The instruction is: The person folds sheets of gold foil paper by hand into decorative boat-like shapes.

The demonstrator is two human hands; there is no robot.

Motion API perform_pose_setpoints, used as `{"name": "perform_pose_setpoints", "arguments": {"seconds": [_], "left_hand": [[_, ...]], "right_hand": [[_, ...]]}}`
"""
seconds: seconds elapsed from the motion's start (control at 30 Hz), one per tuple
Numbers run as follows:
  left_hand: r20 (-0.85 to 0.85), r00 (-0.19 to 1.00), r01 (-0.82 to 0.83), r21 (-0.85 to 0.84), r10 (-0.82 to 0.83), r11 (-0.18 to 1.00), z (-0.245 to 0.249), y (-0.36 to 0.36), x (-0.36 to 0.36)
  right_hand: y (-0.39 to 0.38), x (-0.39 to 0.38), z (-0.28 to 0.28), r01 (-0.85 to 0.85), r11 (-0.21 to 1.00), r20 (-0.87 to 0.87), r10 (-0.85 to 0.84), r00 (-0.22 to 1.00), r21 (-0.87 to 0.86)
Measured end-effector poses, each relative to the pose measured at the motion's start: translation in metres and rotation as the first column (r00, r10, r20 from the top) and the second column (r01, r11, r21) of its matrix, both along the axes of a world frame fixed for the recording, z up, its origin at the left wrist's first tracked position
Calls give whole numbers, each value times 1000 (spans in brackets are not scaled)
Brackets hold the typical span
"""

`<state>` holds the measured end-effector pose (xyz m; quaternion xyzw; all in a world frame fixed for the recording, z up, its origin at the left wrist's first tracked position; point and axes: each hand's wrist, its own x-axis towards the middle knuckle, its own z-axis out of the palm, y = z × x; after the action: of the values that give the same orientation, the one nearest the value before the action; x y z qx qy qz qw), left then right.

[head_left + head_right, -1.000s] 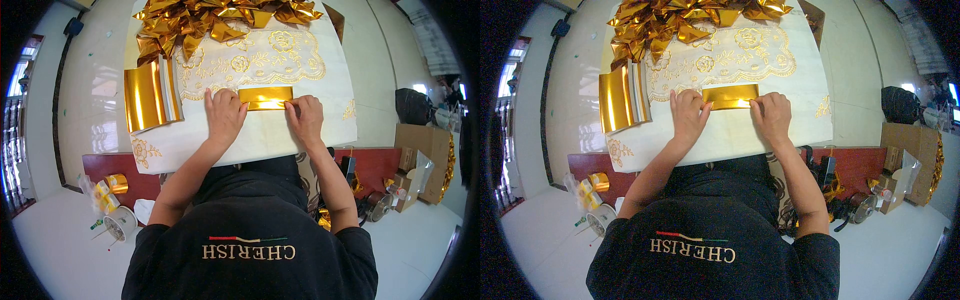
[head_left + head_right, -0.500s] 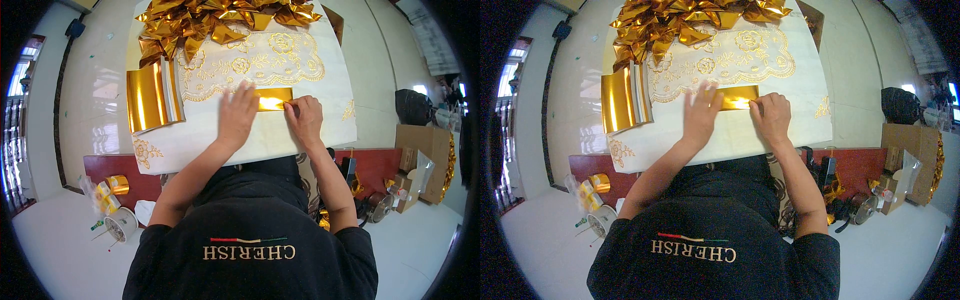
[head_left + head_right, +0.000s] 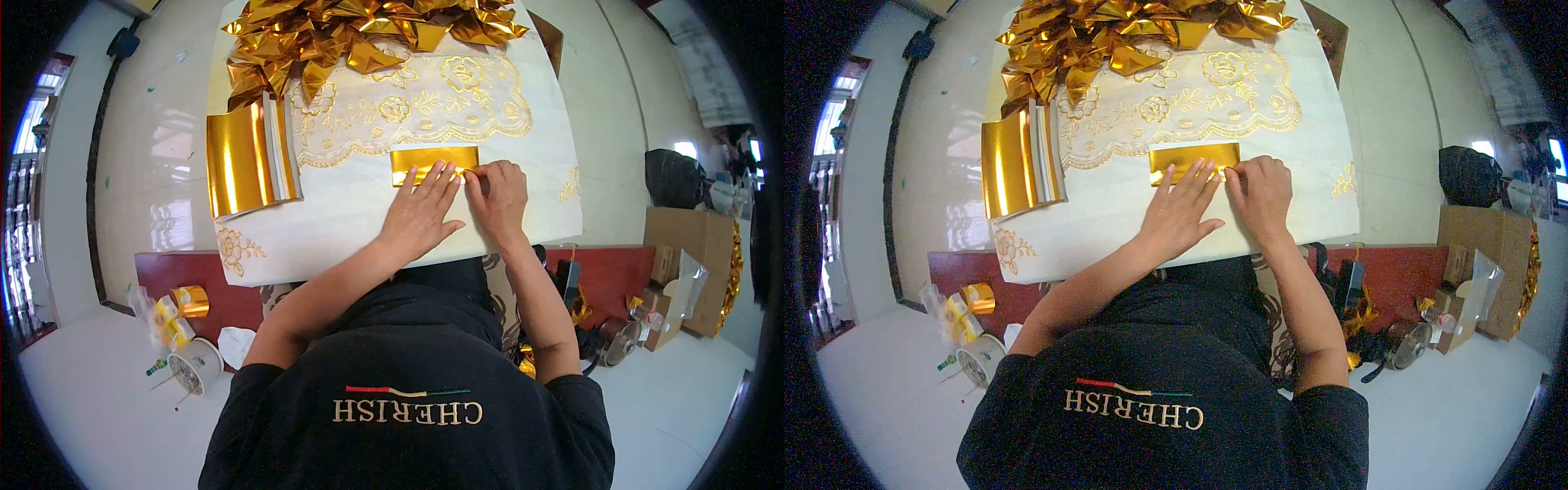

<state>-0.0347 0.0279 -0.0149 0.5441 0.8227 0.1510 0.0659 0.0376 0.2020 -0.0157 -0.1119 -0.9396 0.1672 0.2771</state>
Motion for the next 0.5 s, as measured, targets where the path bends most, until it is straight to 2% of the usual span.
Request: {"name": "perform_pose_setpoints", "arguments": {"seconds": [0.37,0.4,0.5], "left_hand": [[1,999,-51,-29,51,998,-1,-26,-6],[2,998,-55,-19,55,998,-1,-26,-6],[-22,998,-56,-86,55,995,2,-24,-7]], "right_hand": [[-7,3,9,39,999,14,-39,999,-28],[-9,3,11,25,1000,18,-24,1000,-13],[-26,4,13,-208,977,-64,211,975,40]]}}
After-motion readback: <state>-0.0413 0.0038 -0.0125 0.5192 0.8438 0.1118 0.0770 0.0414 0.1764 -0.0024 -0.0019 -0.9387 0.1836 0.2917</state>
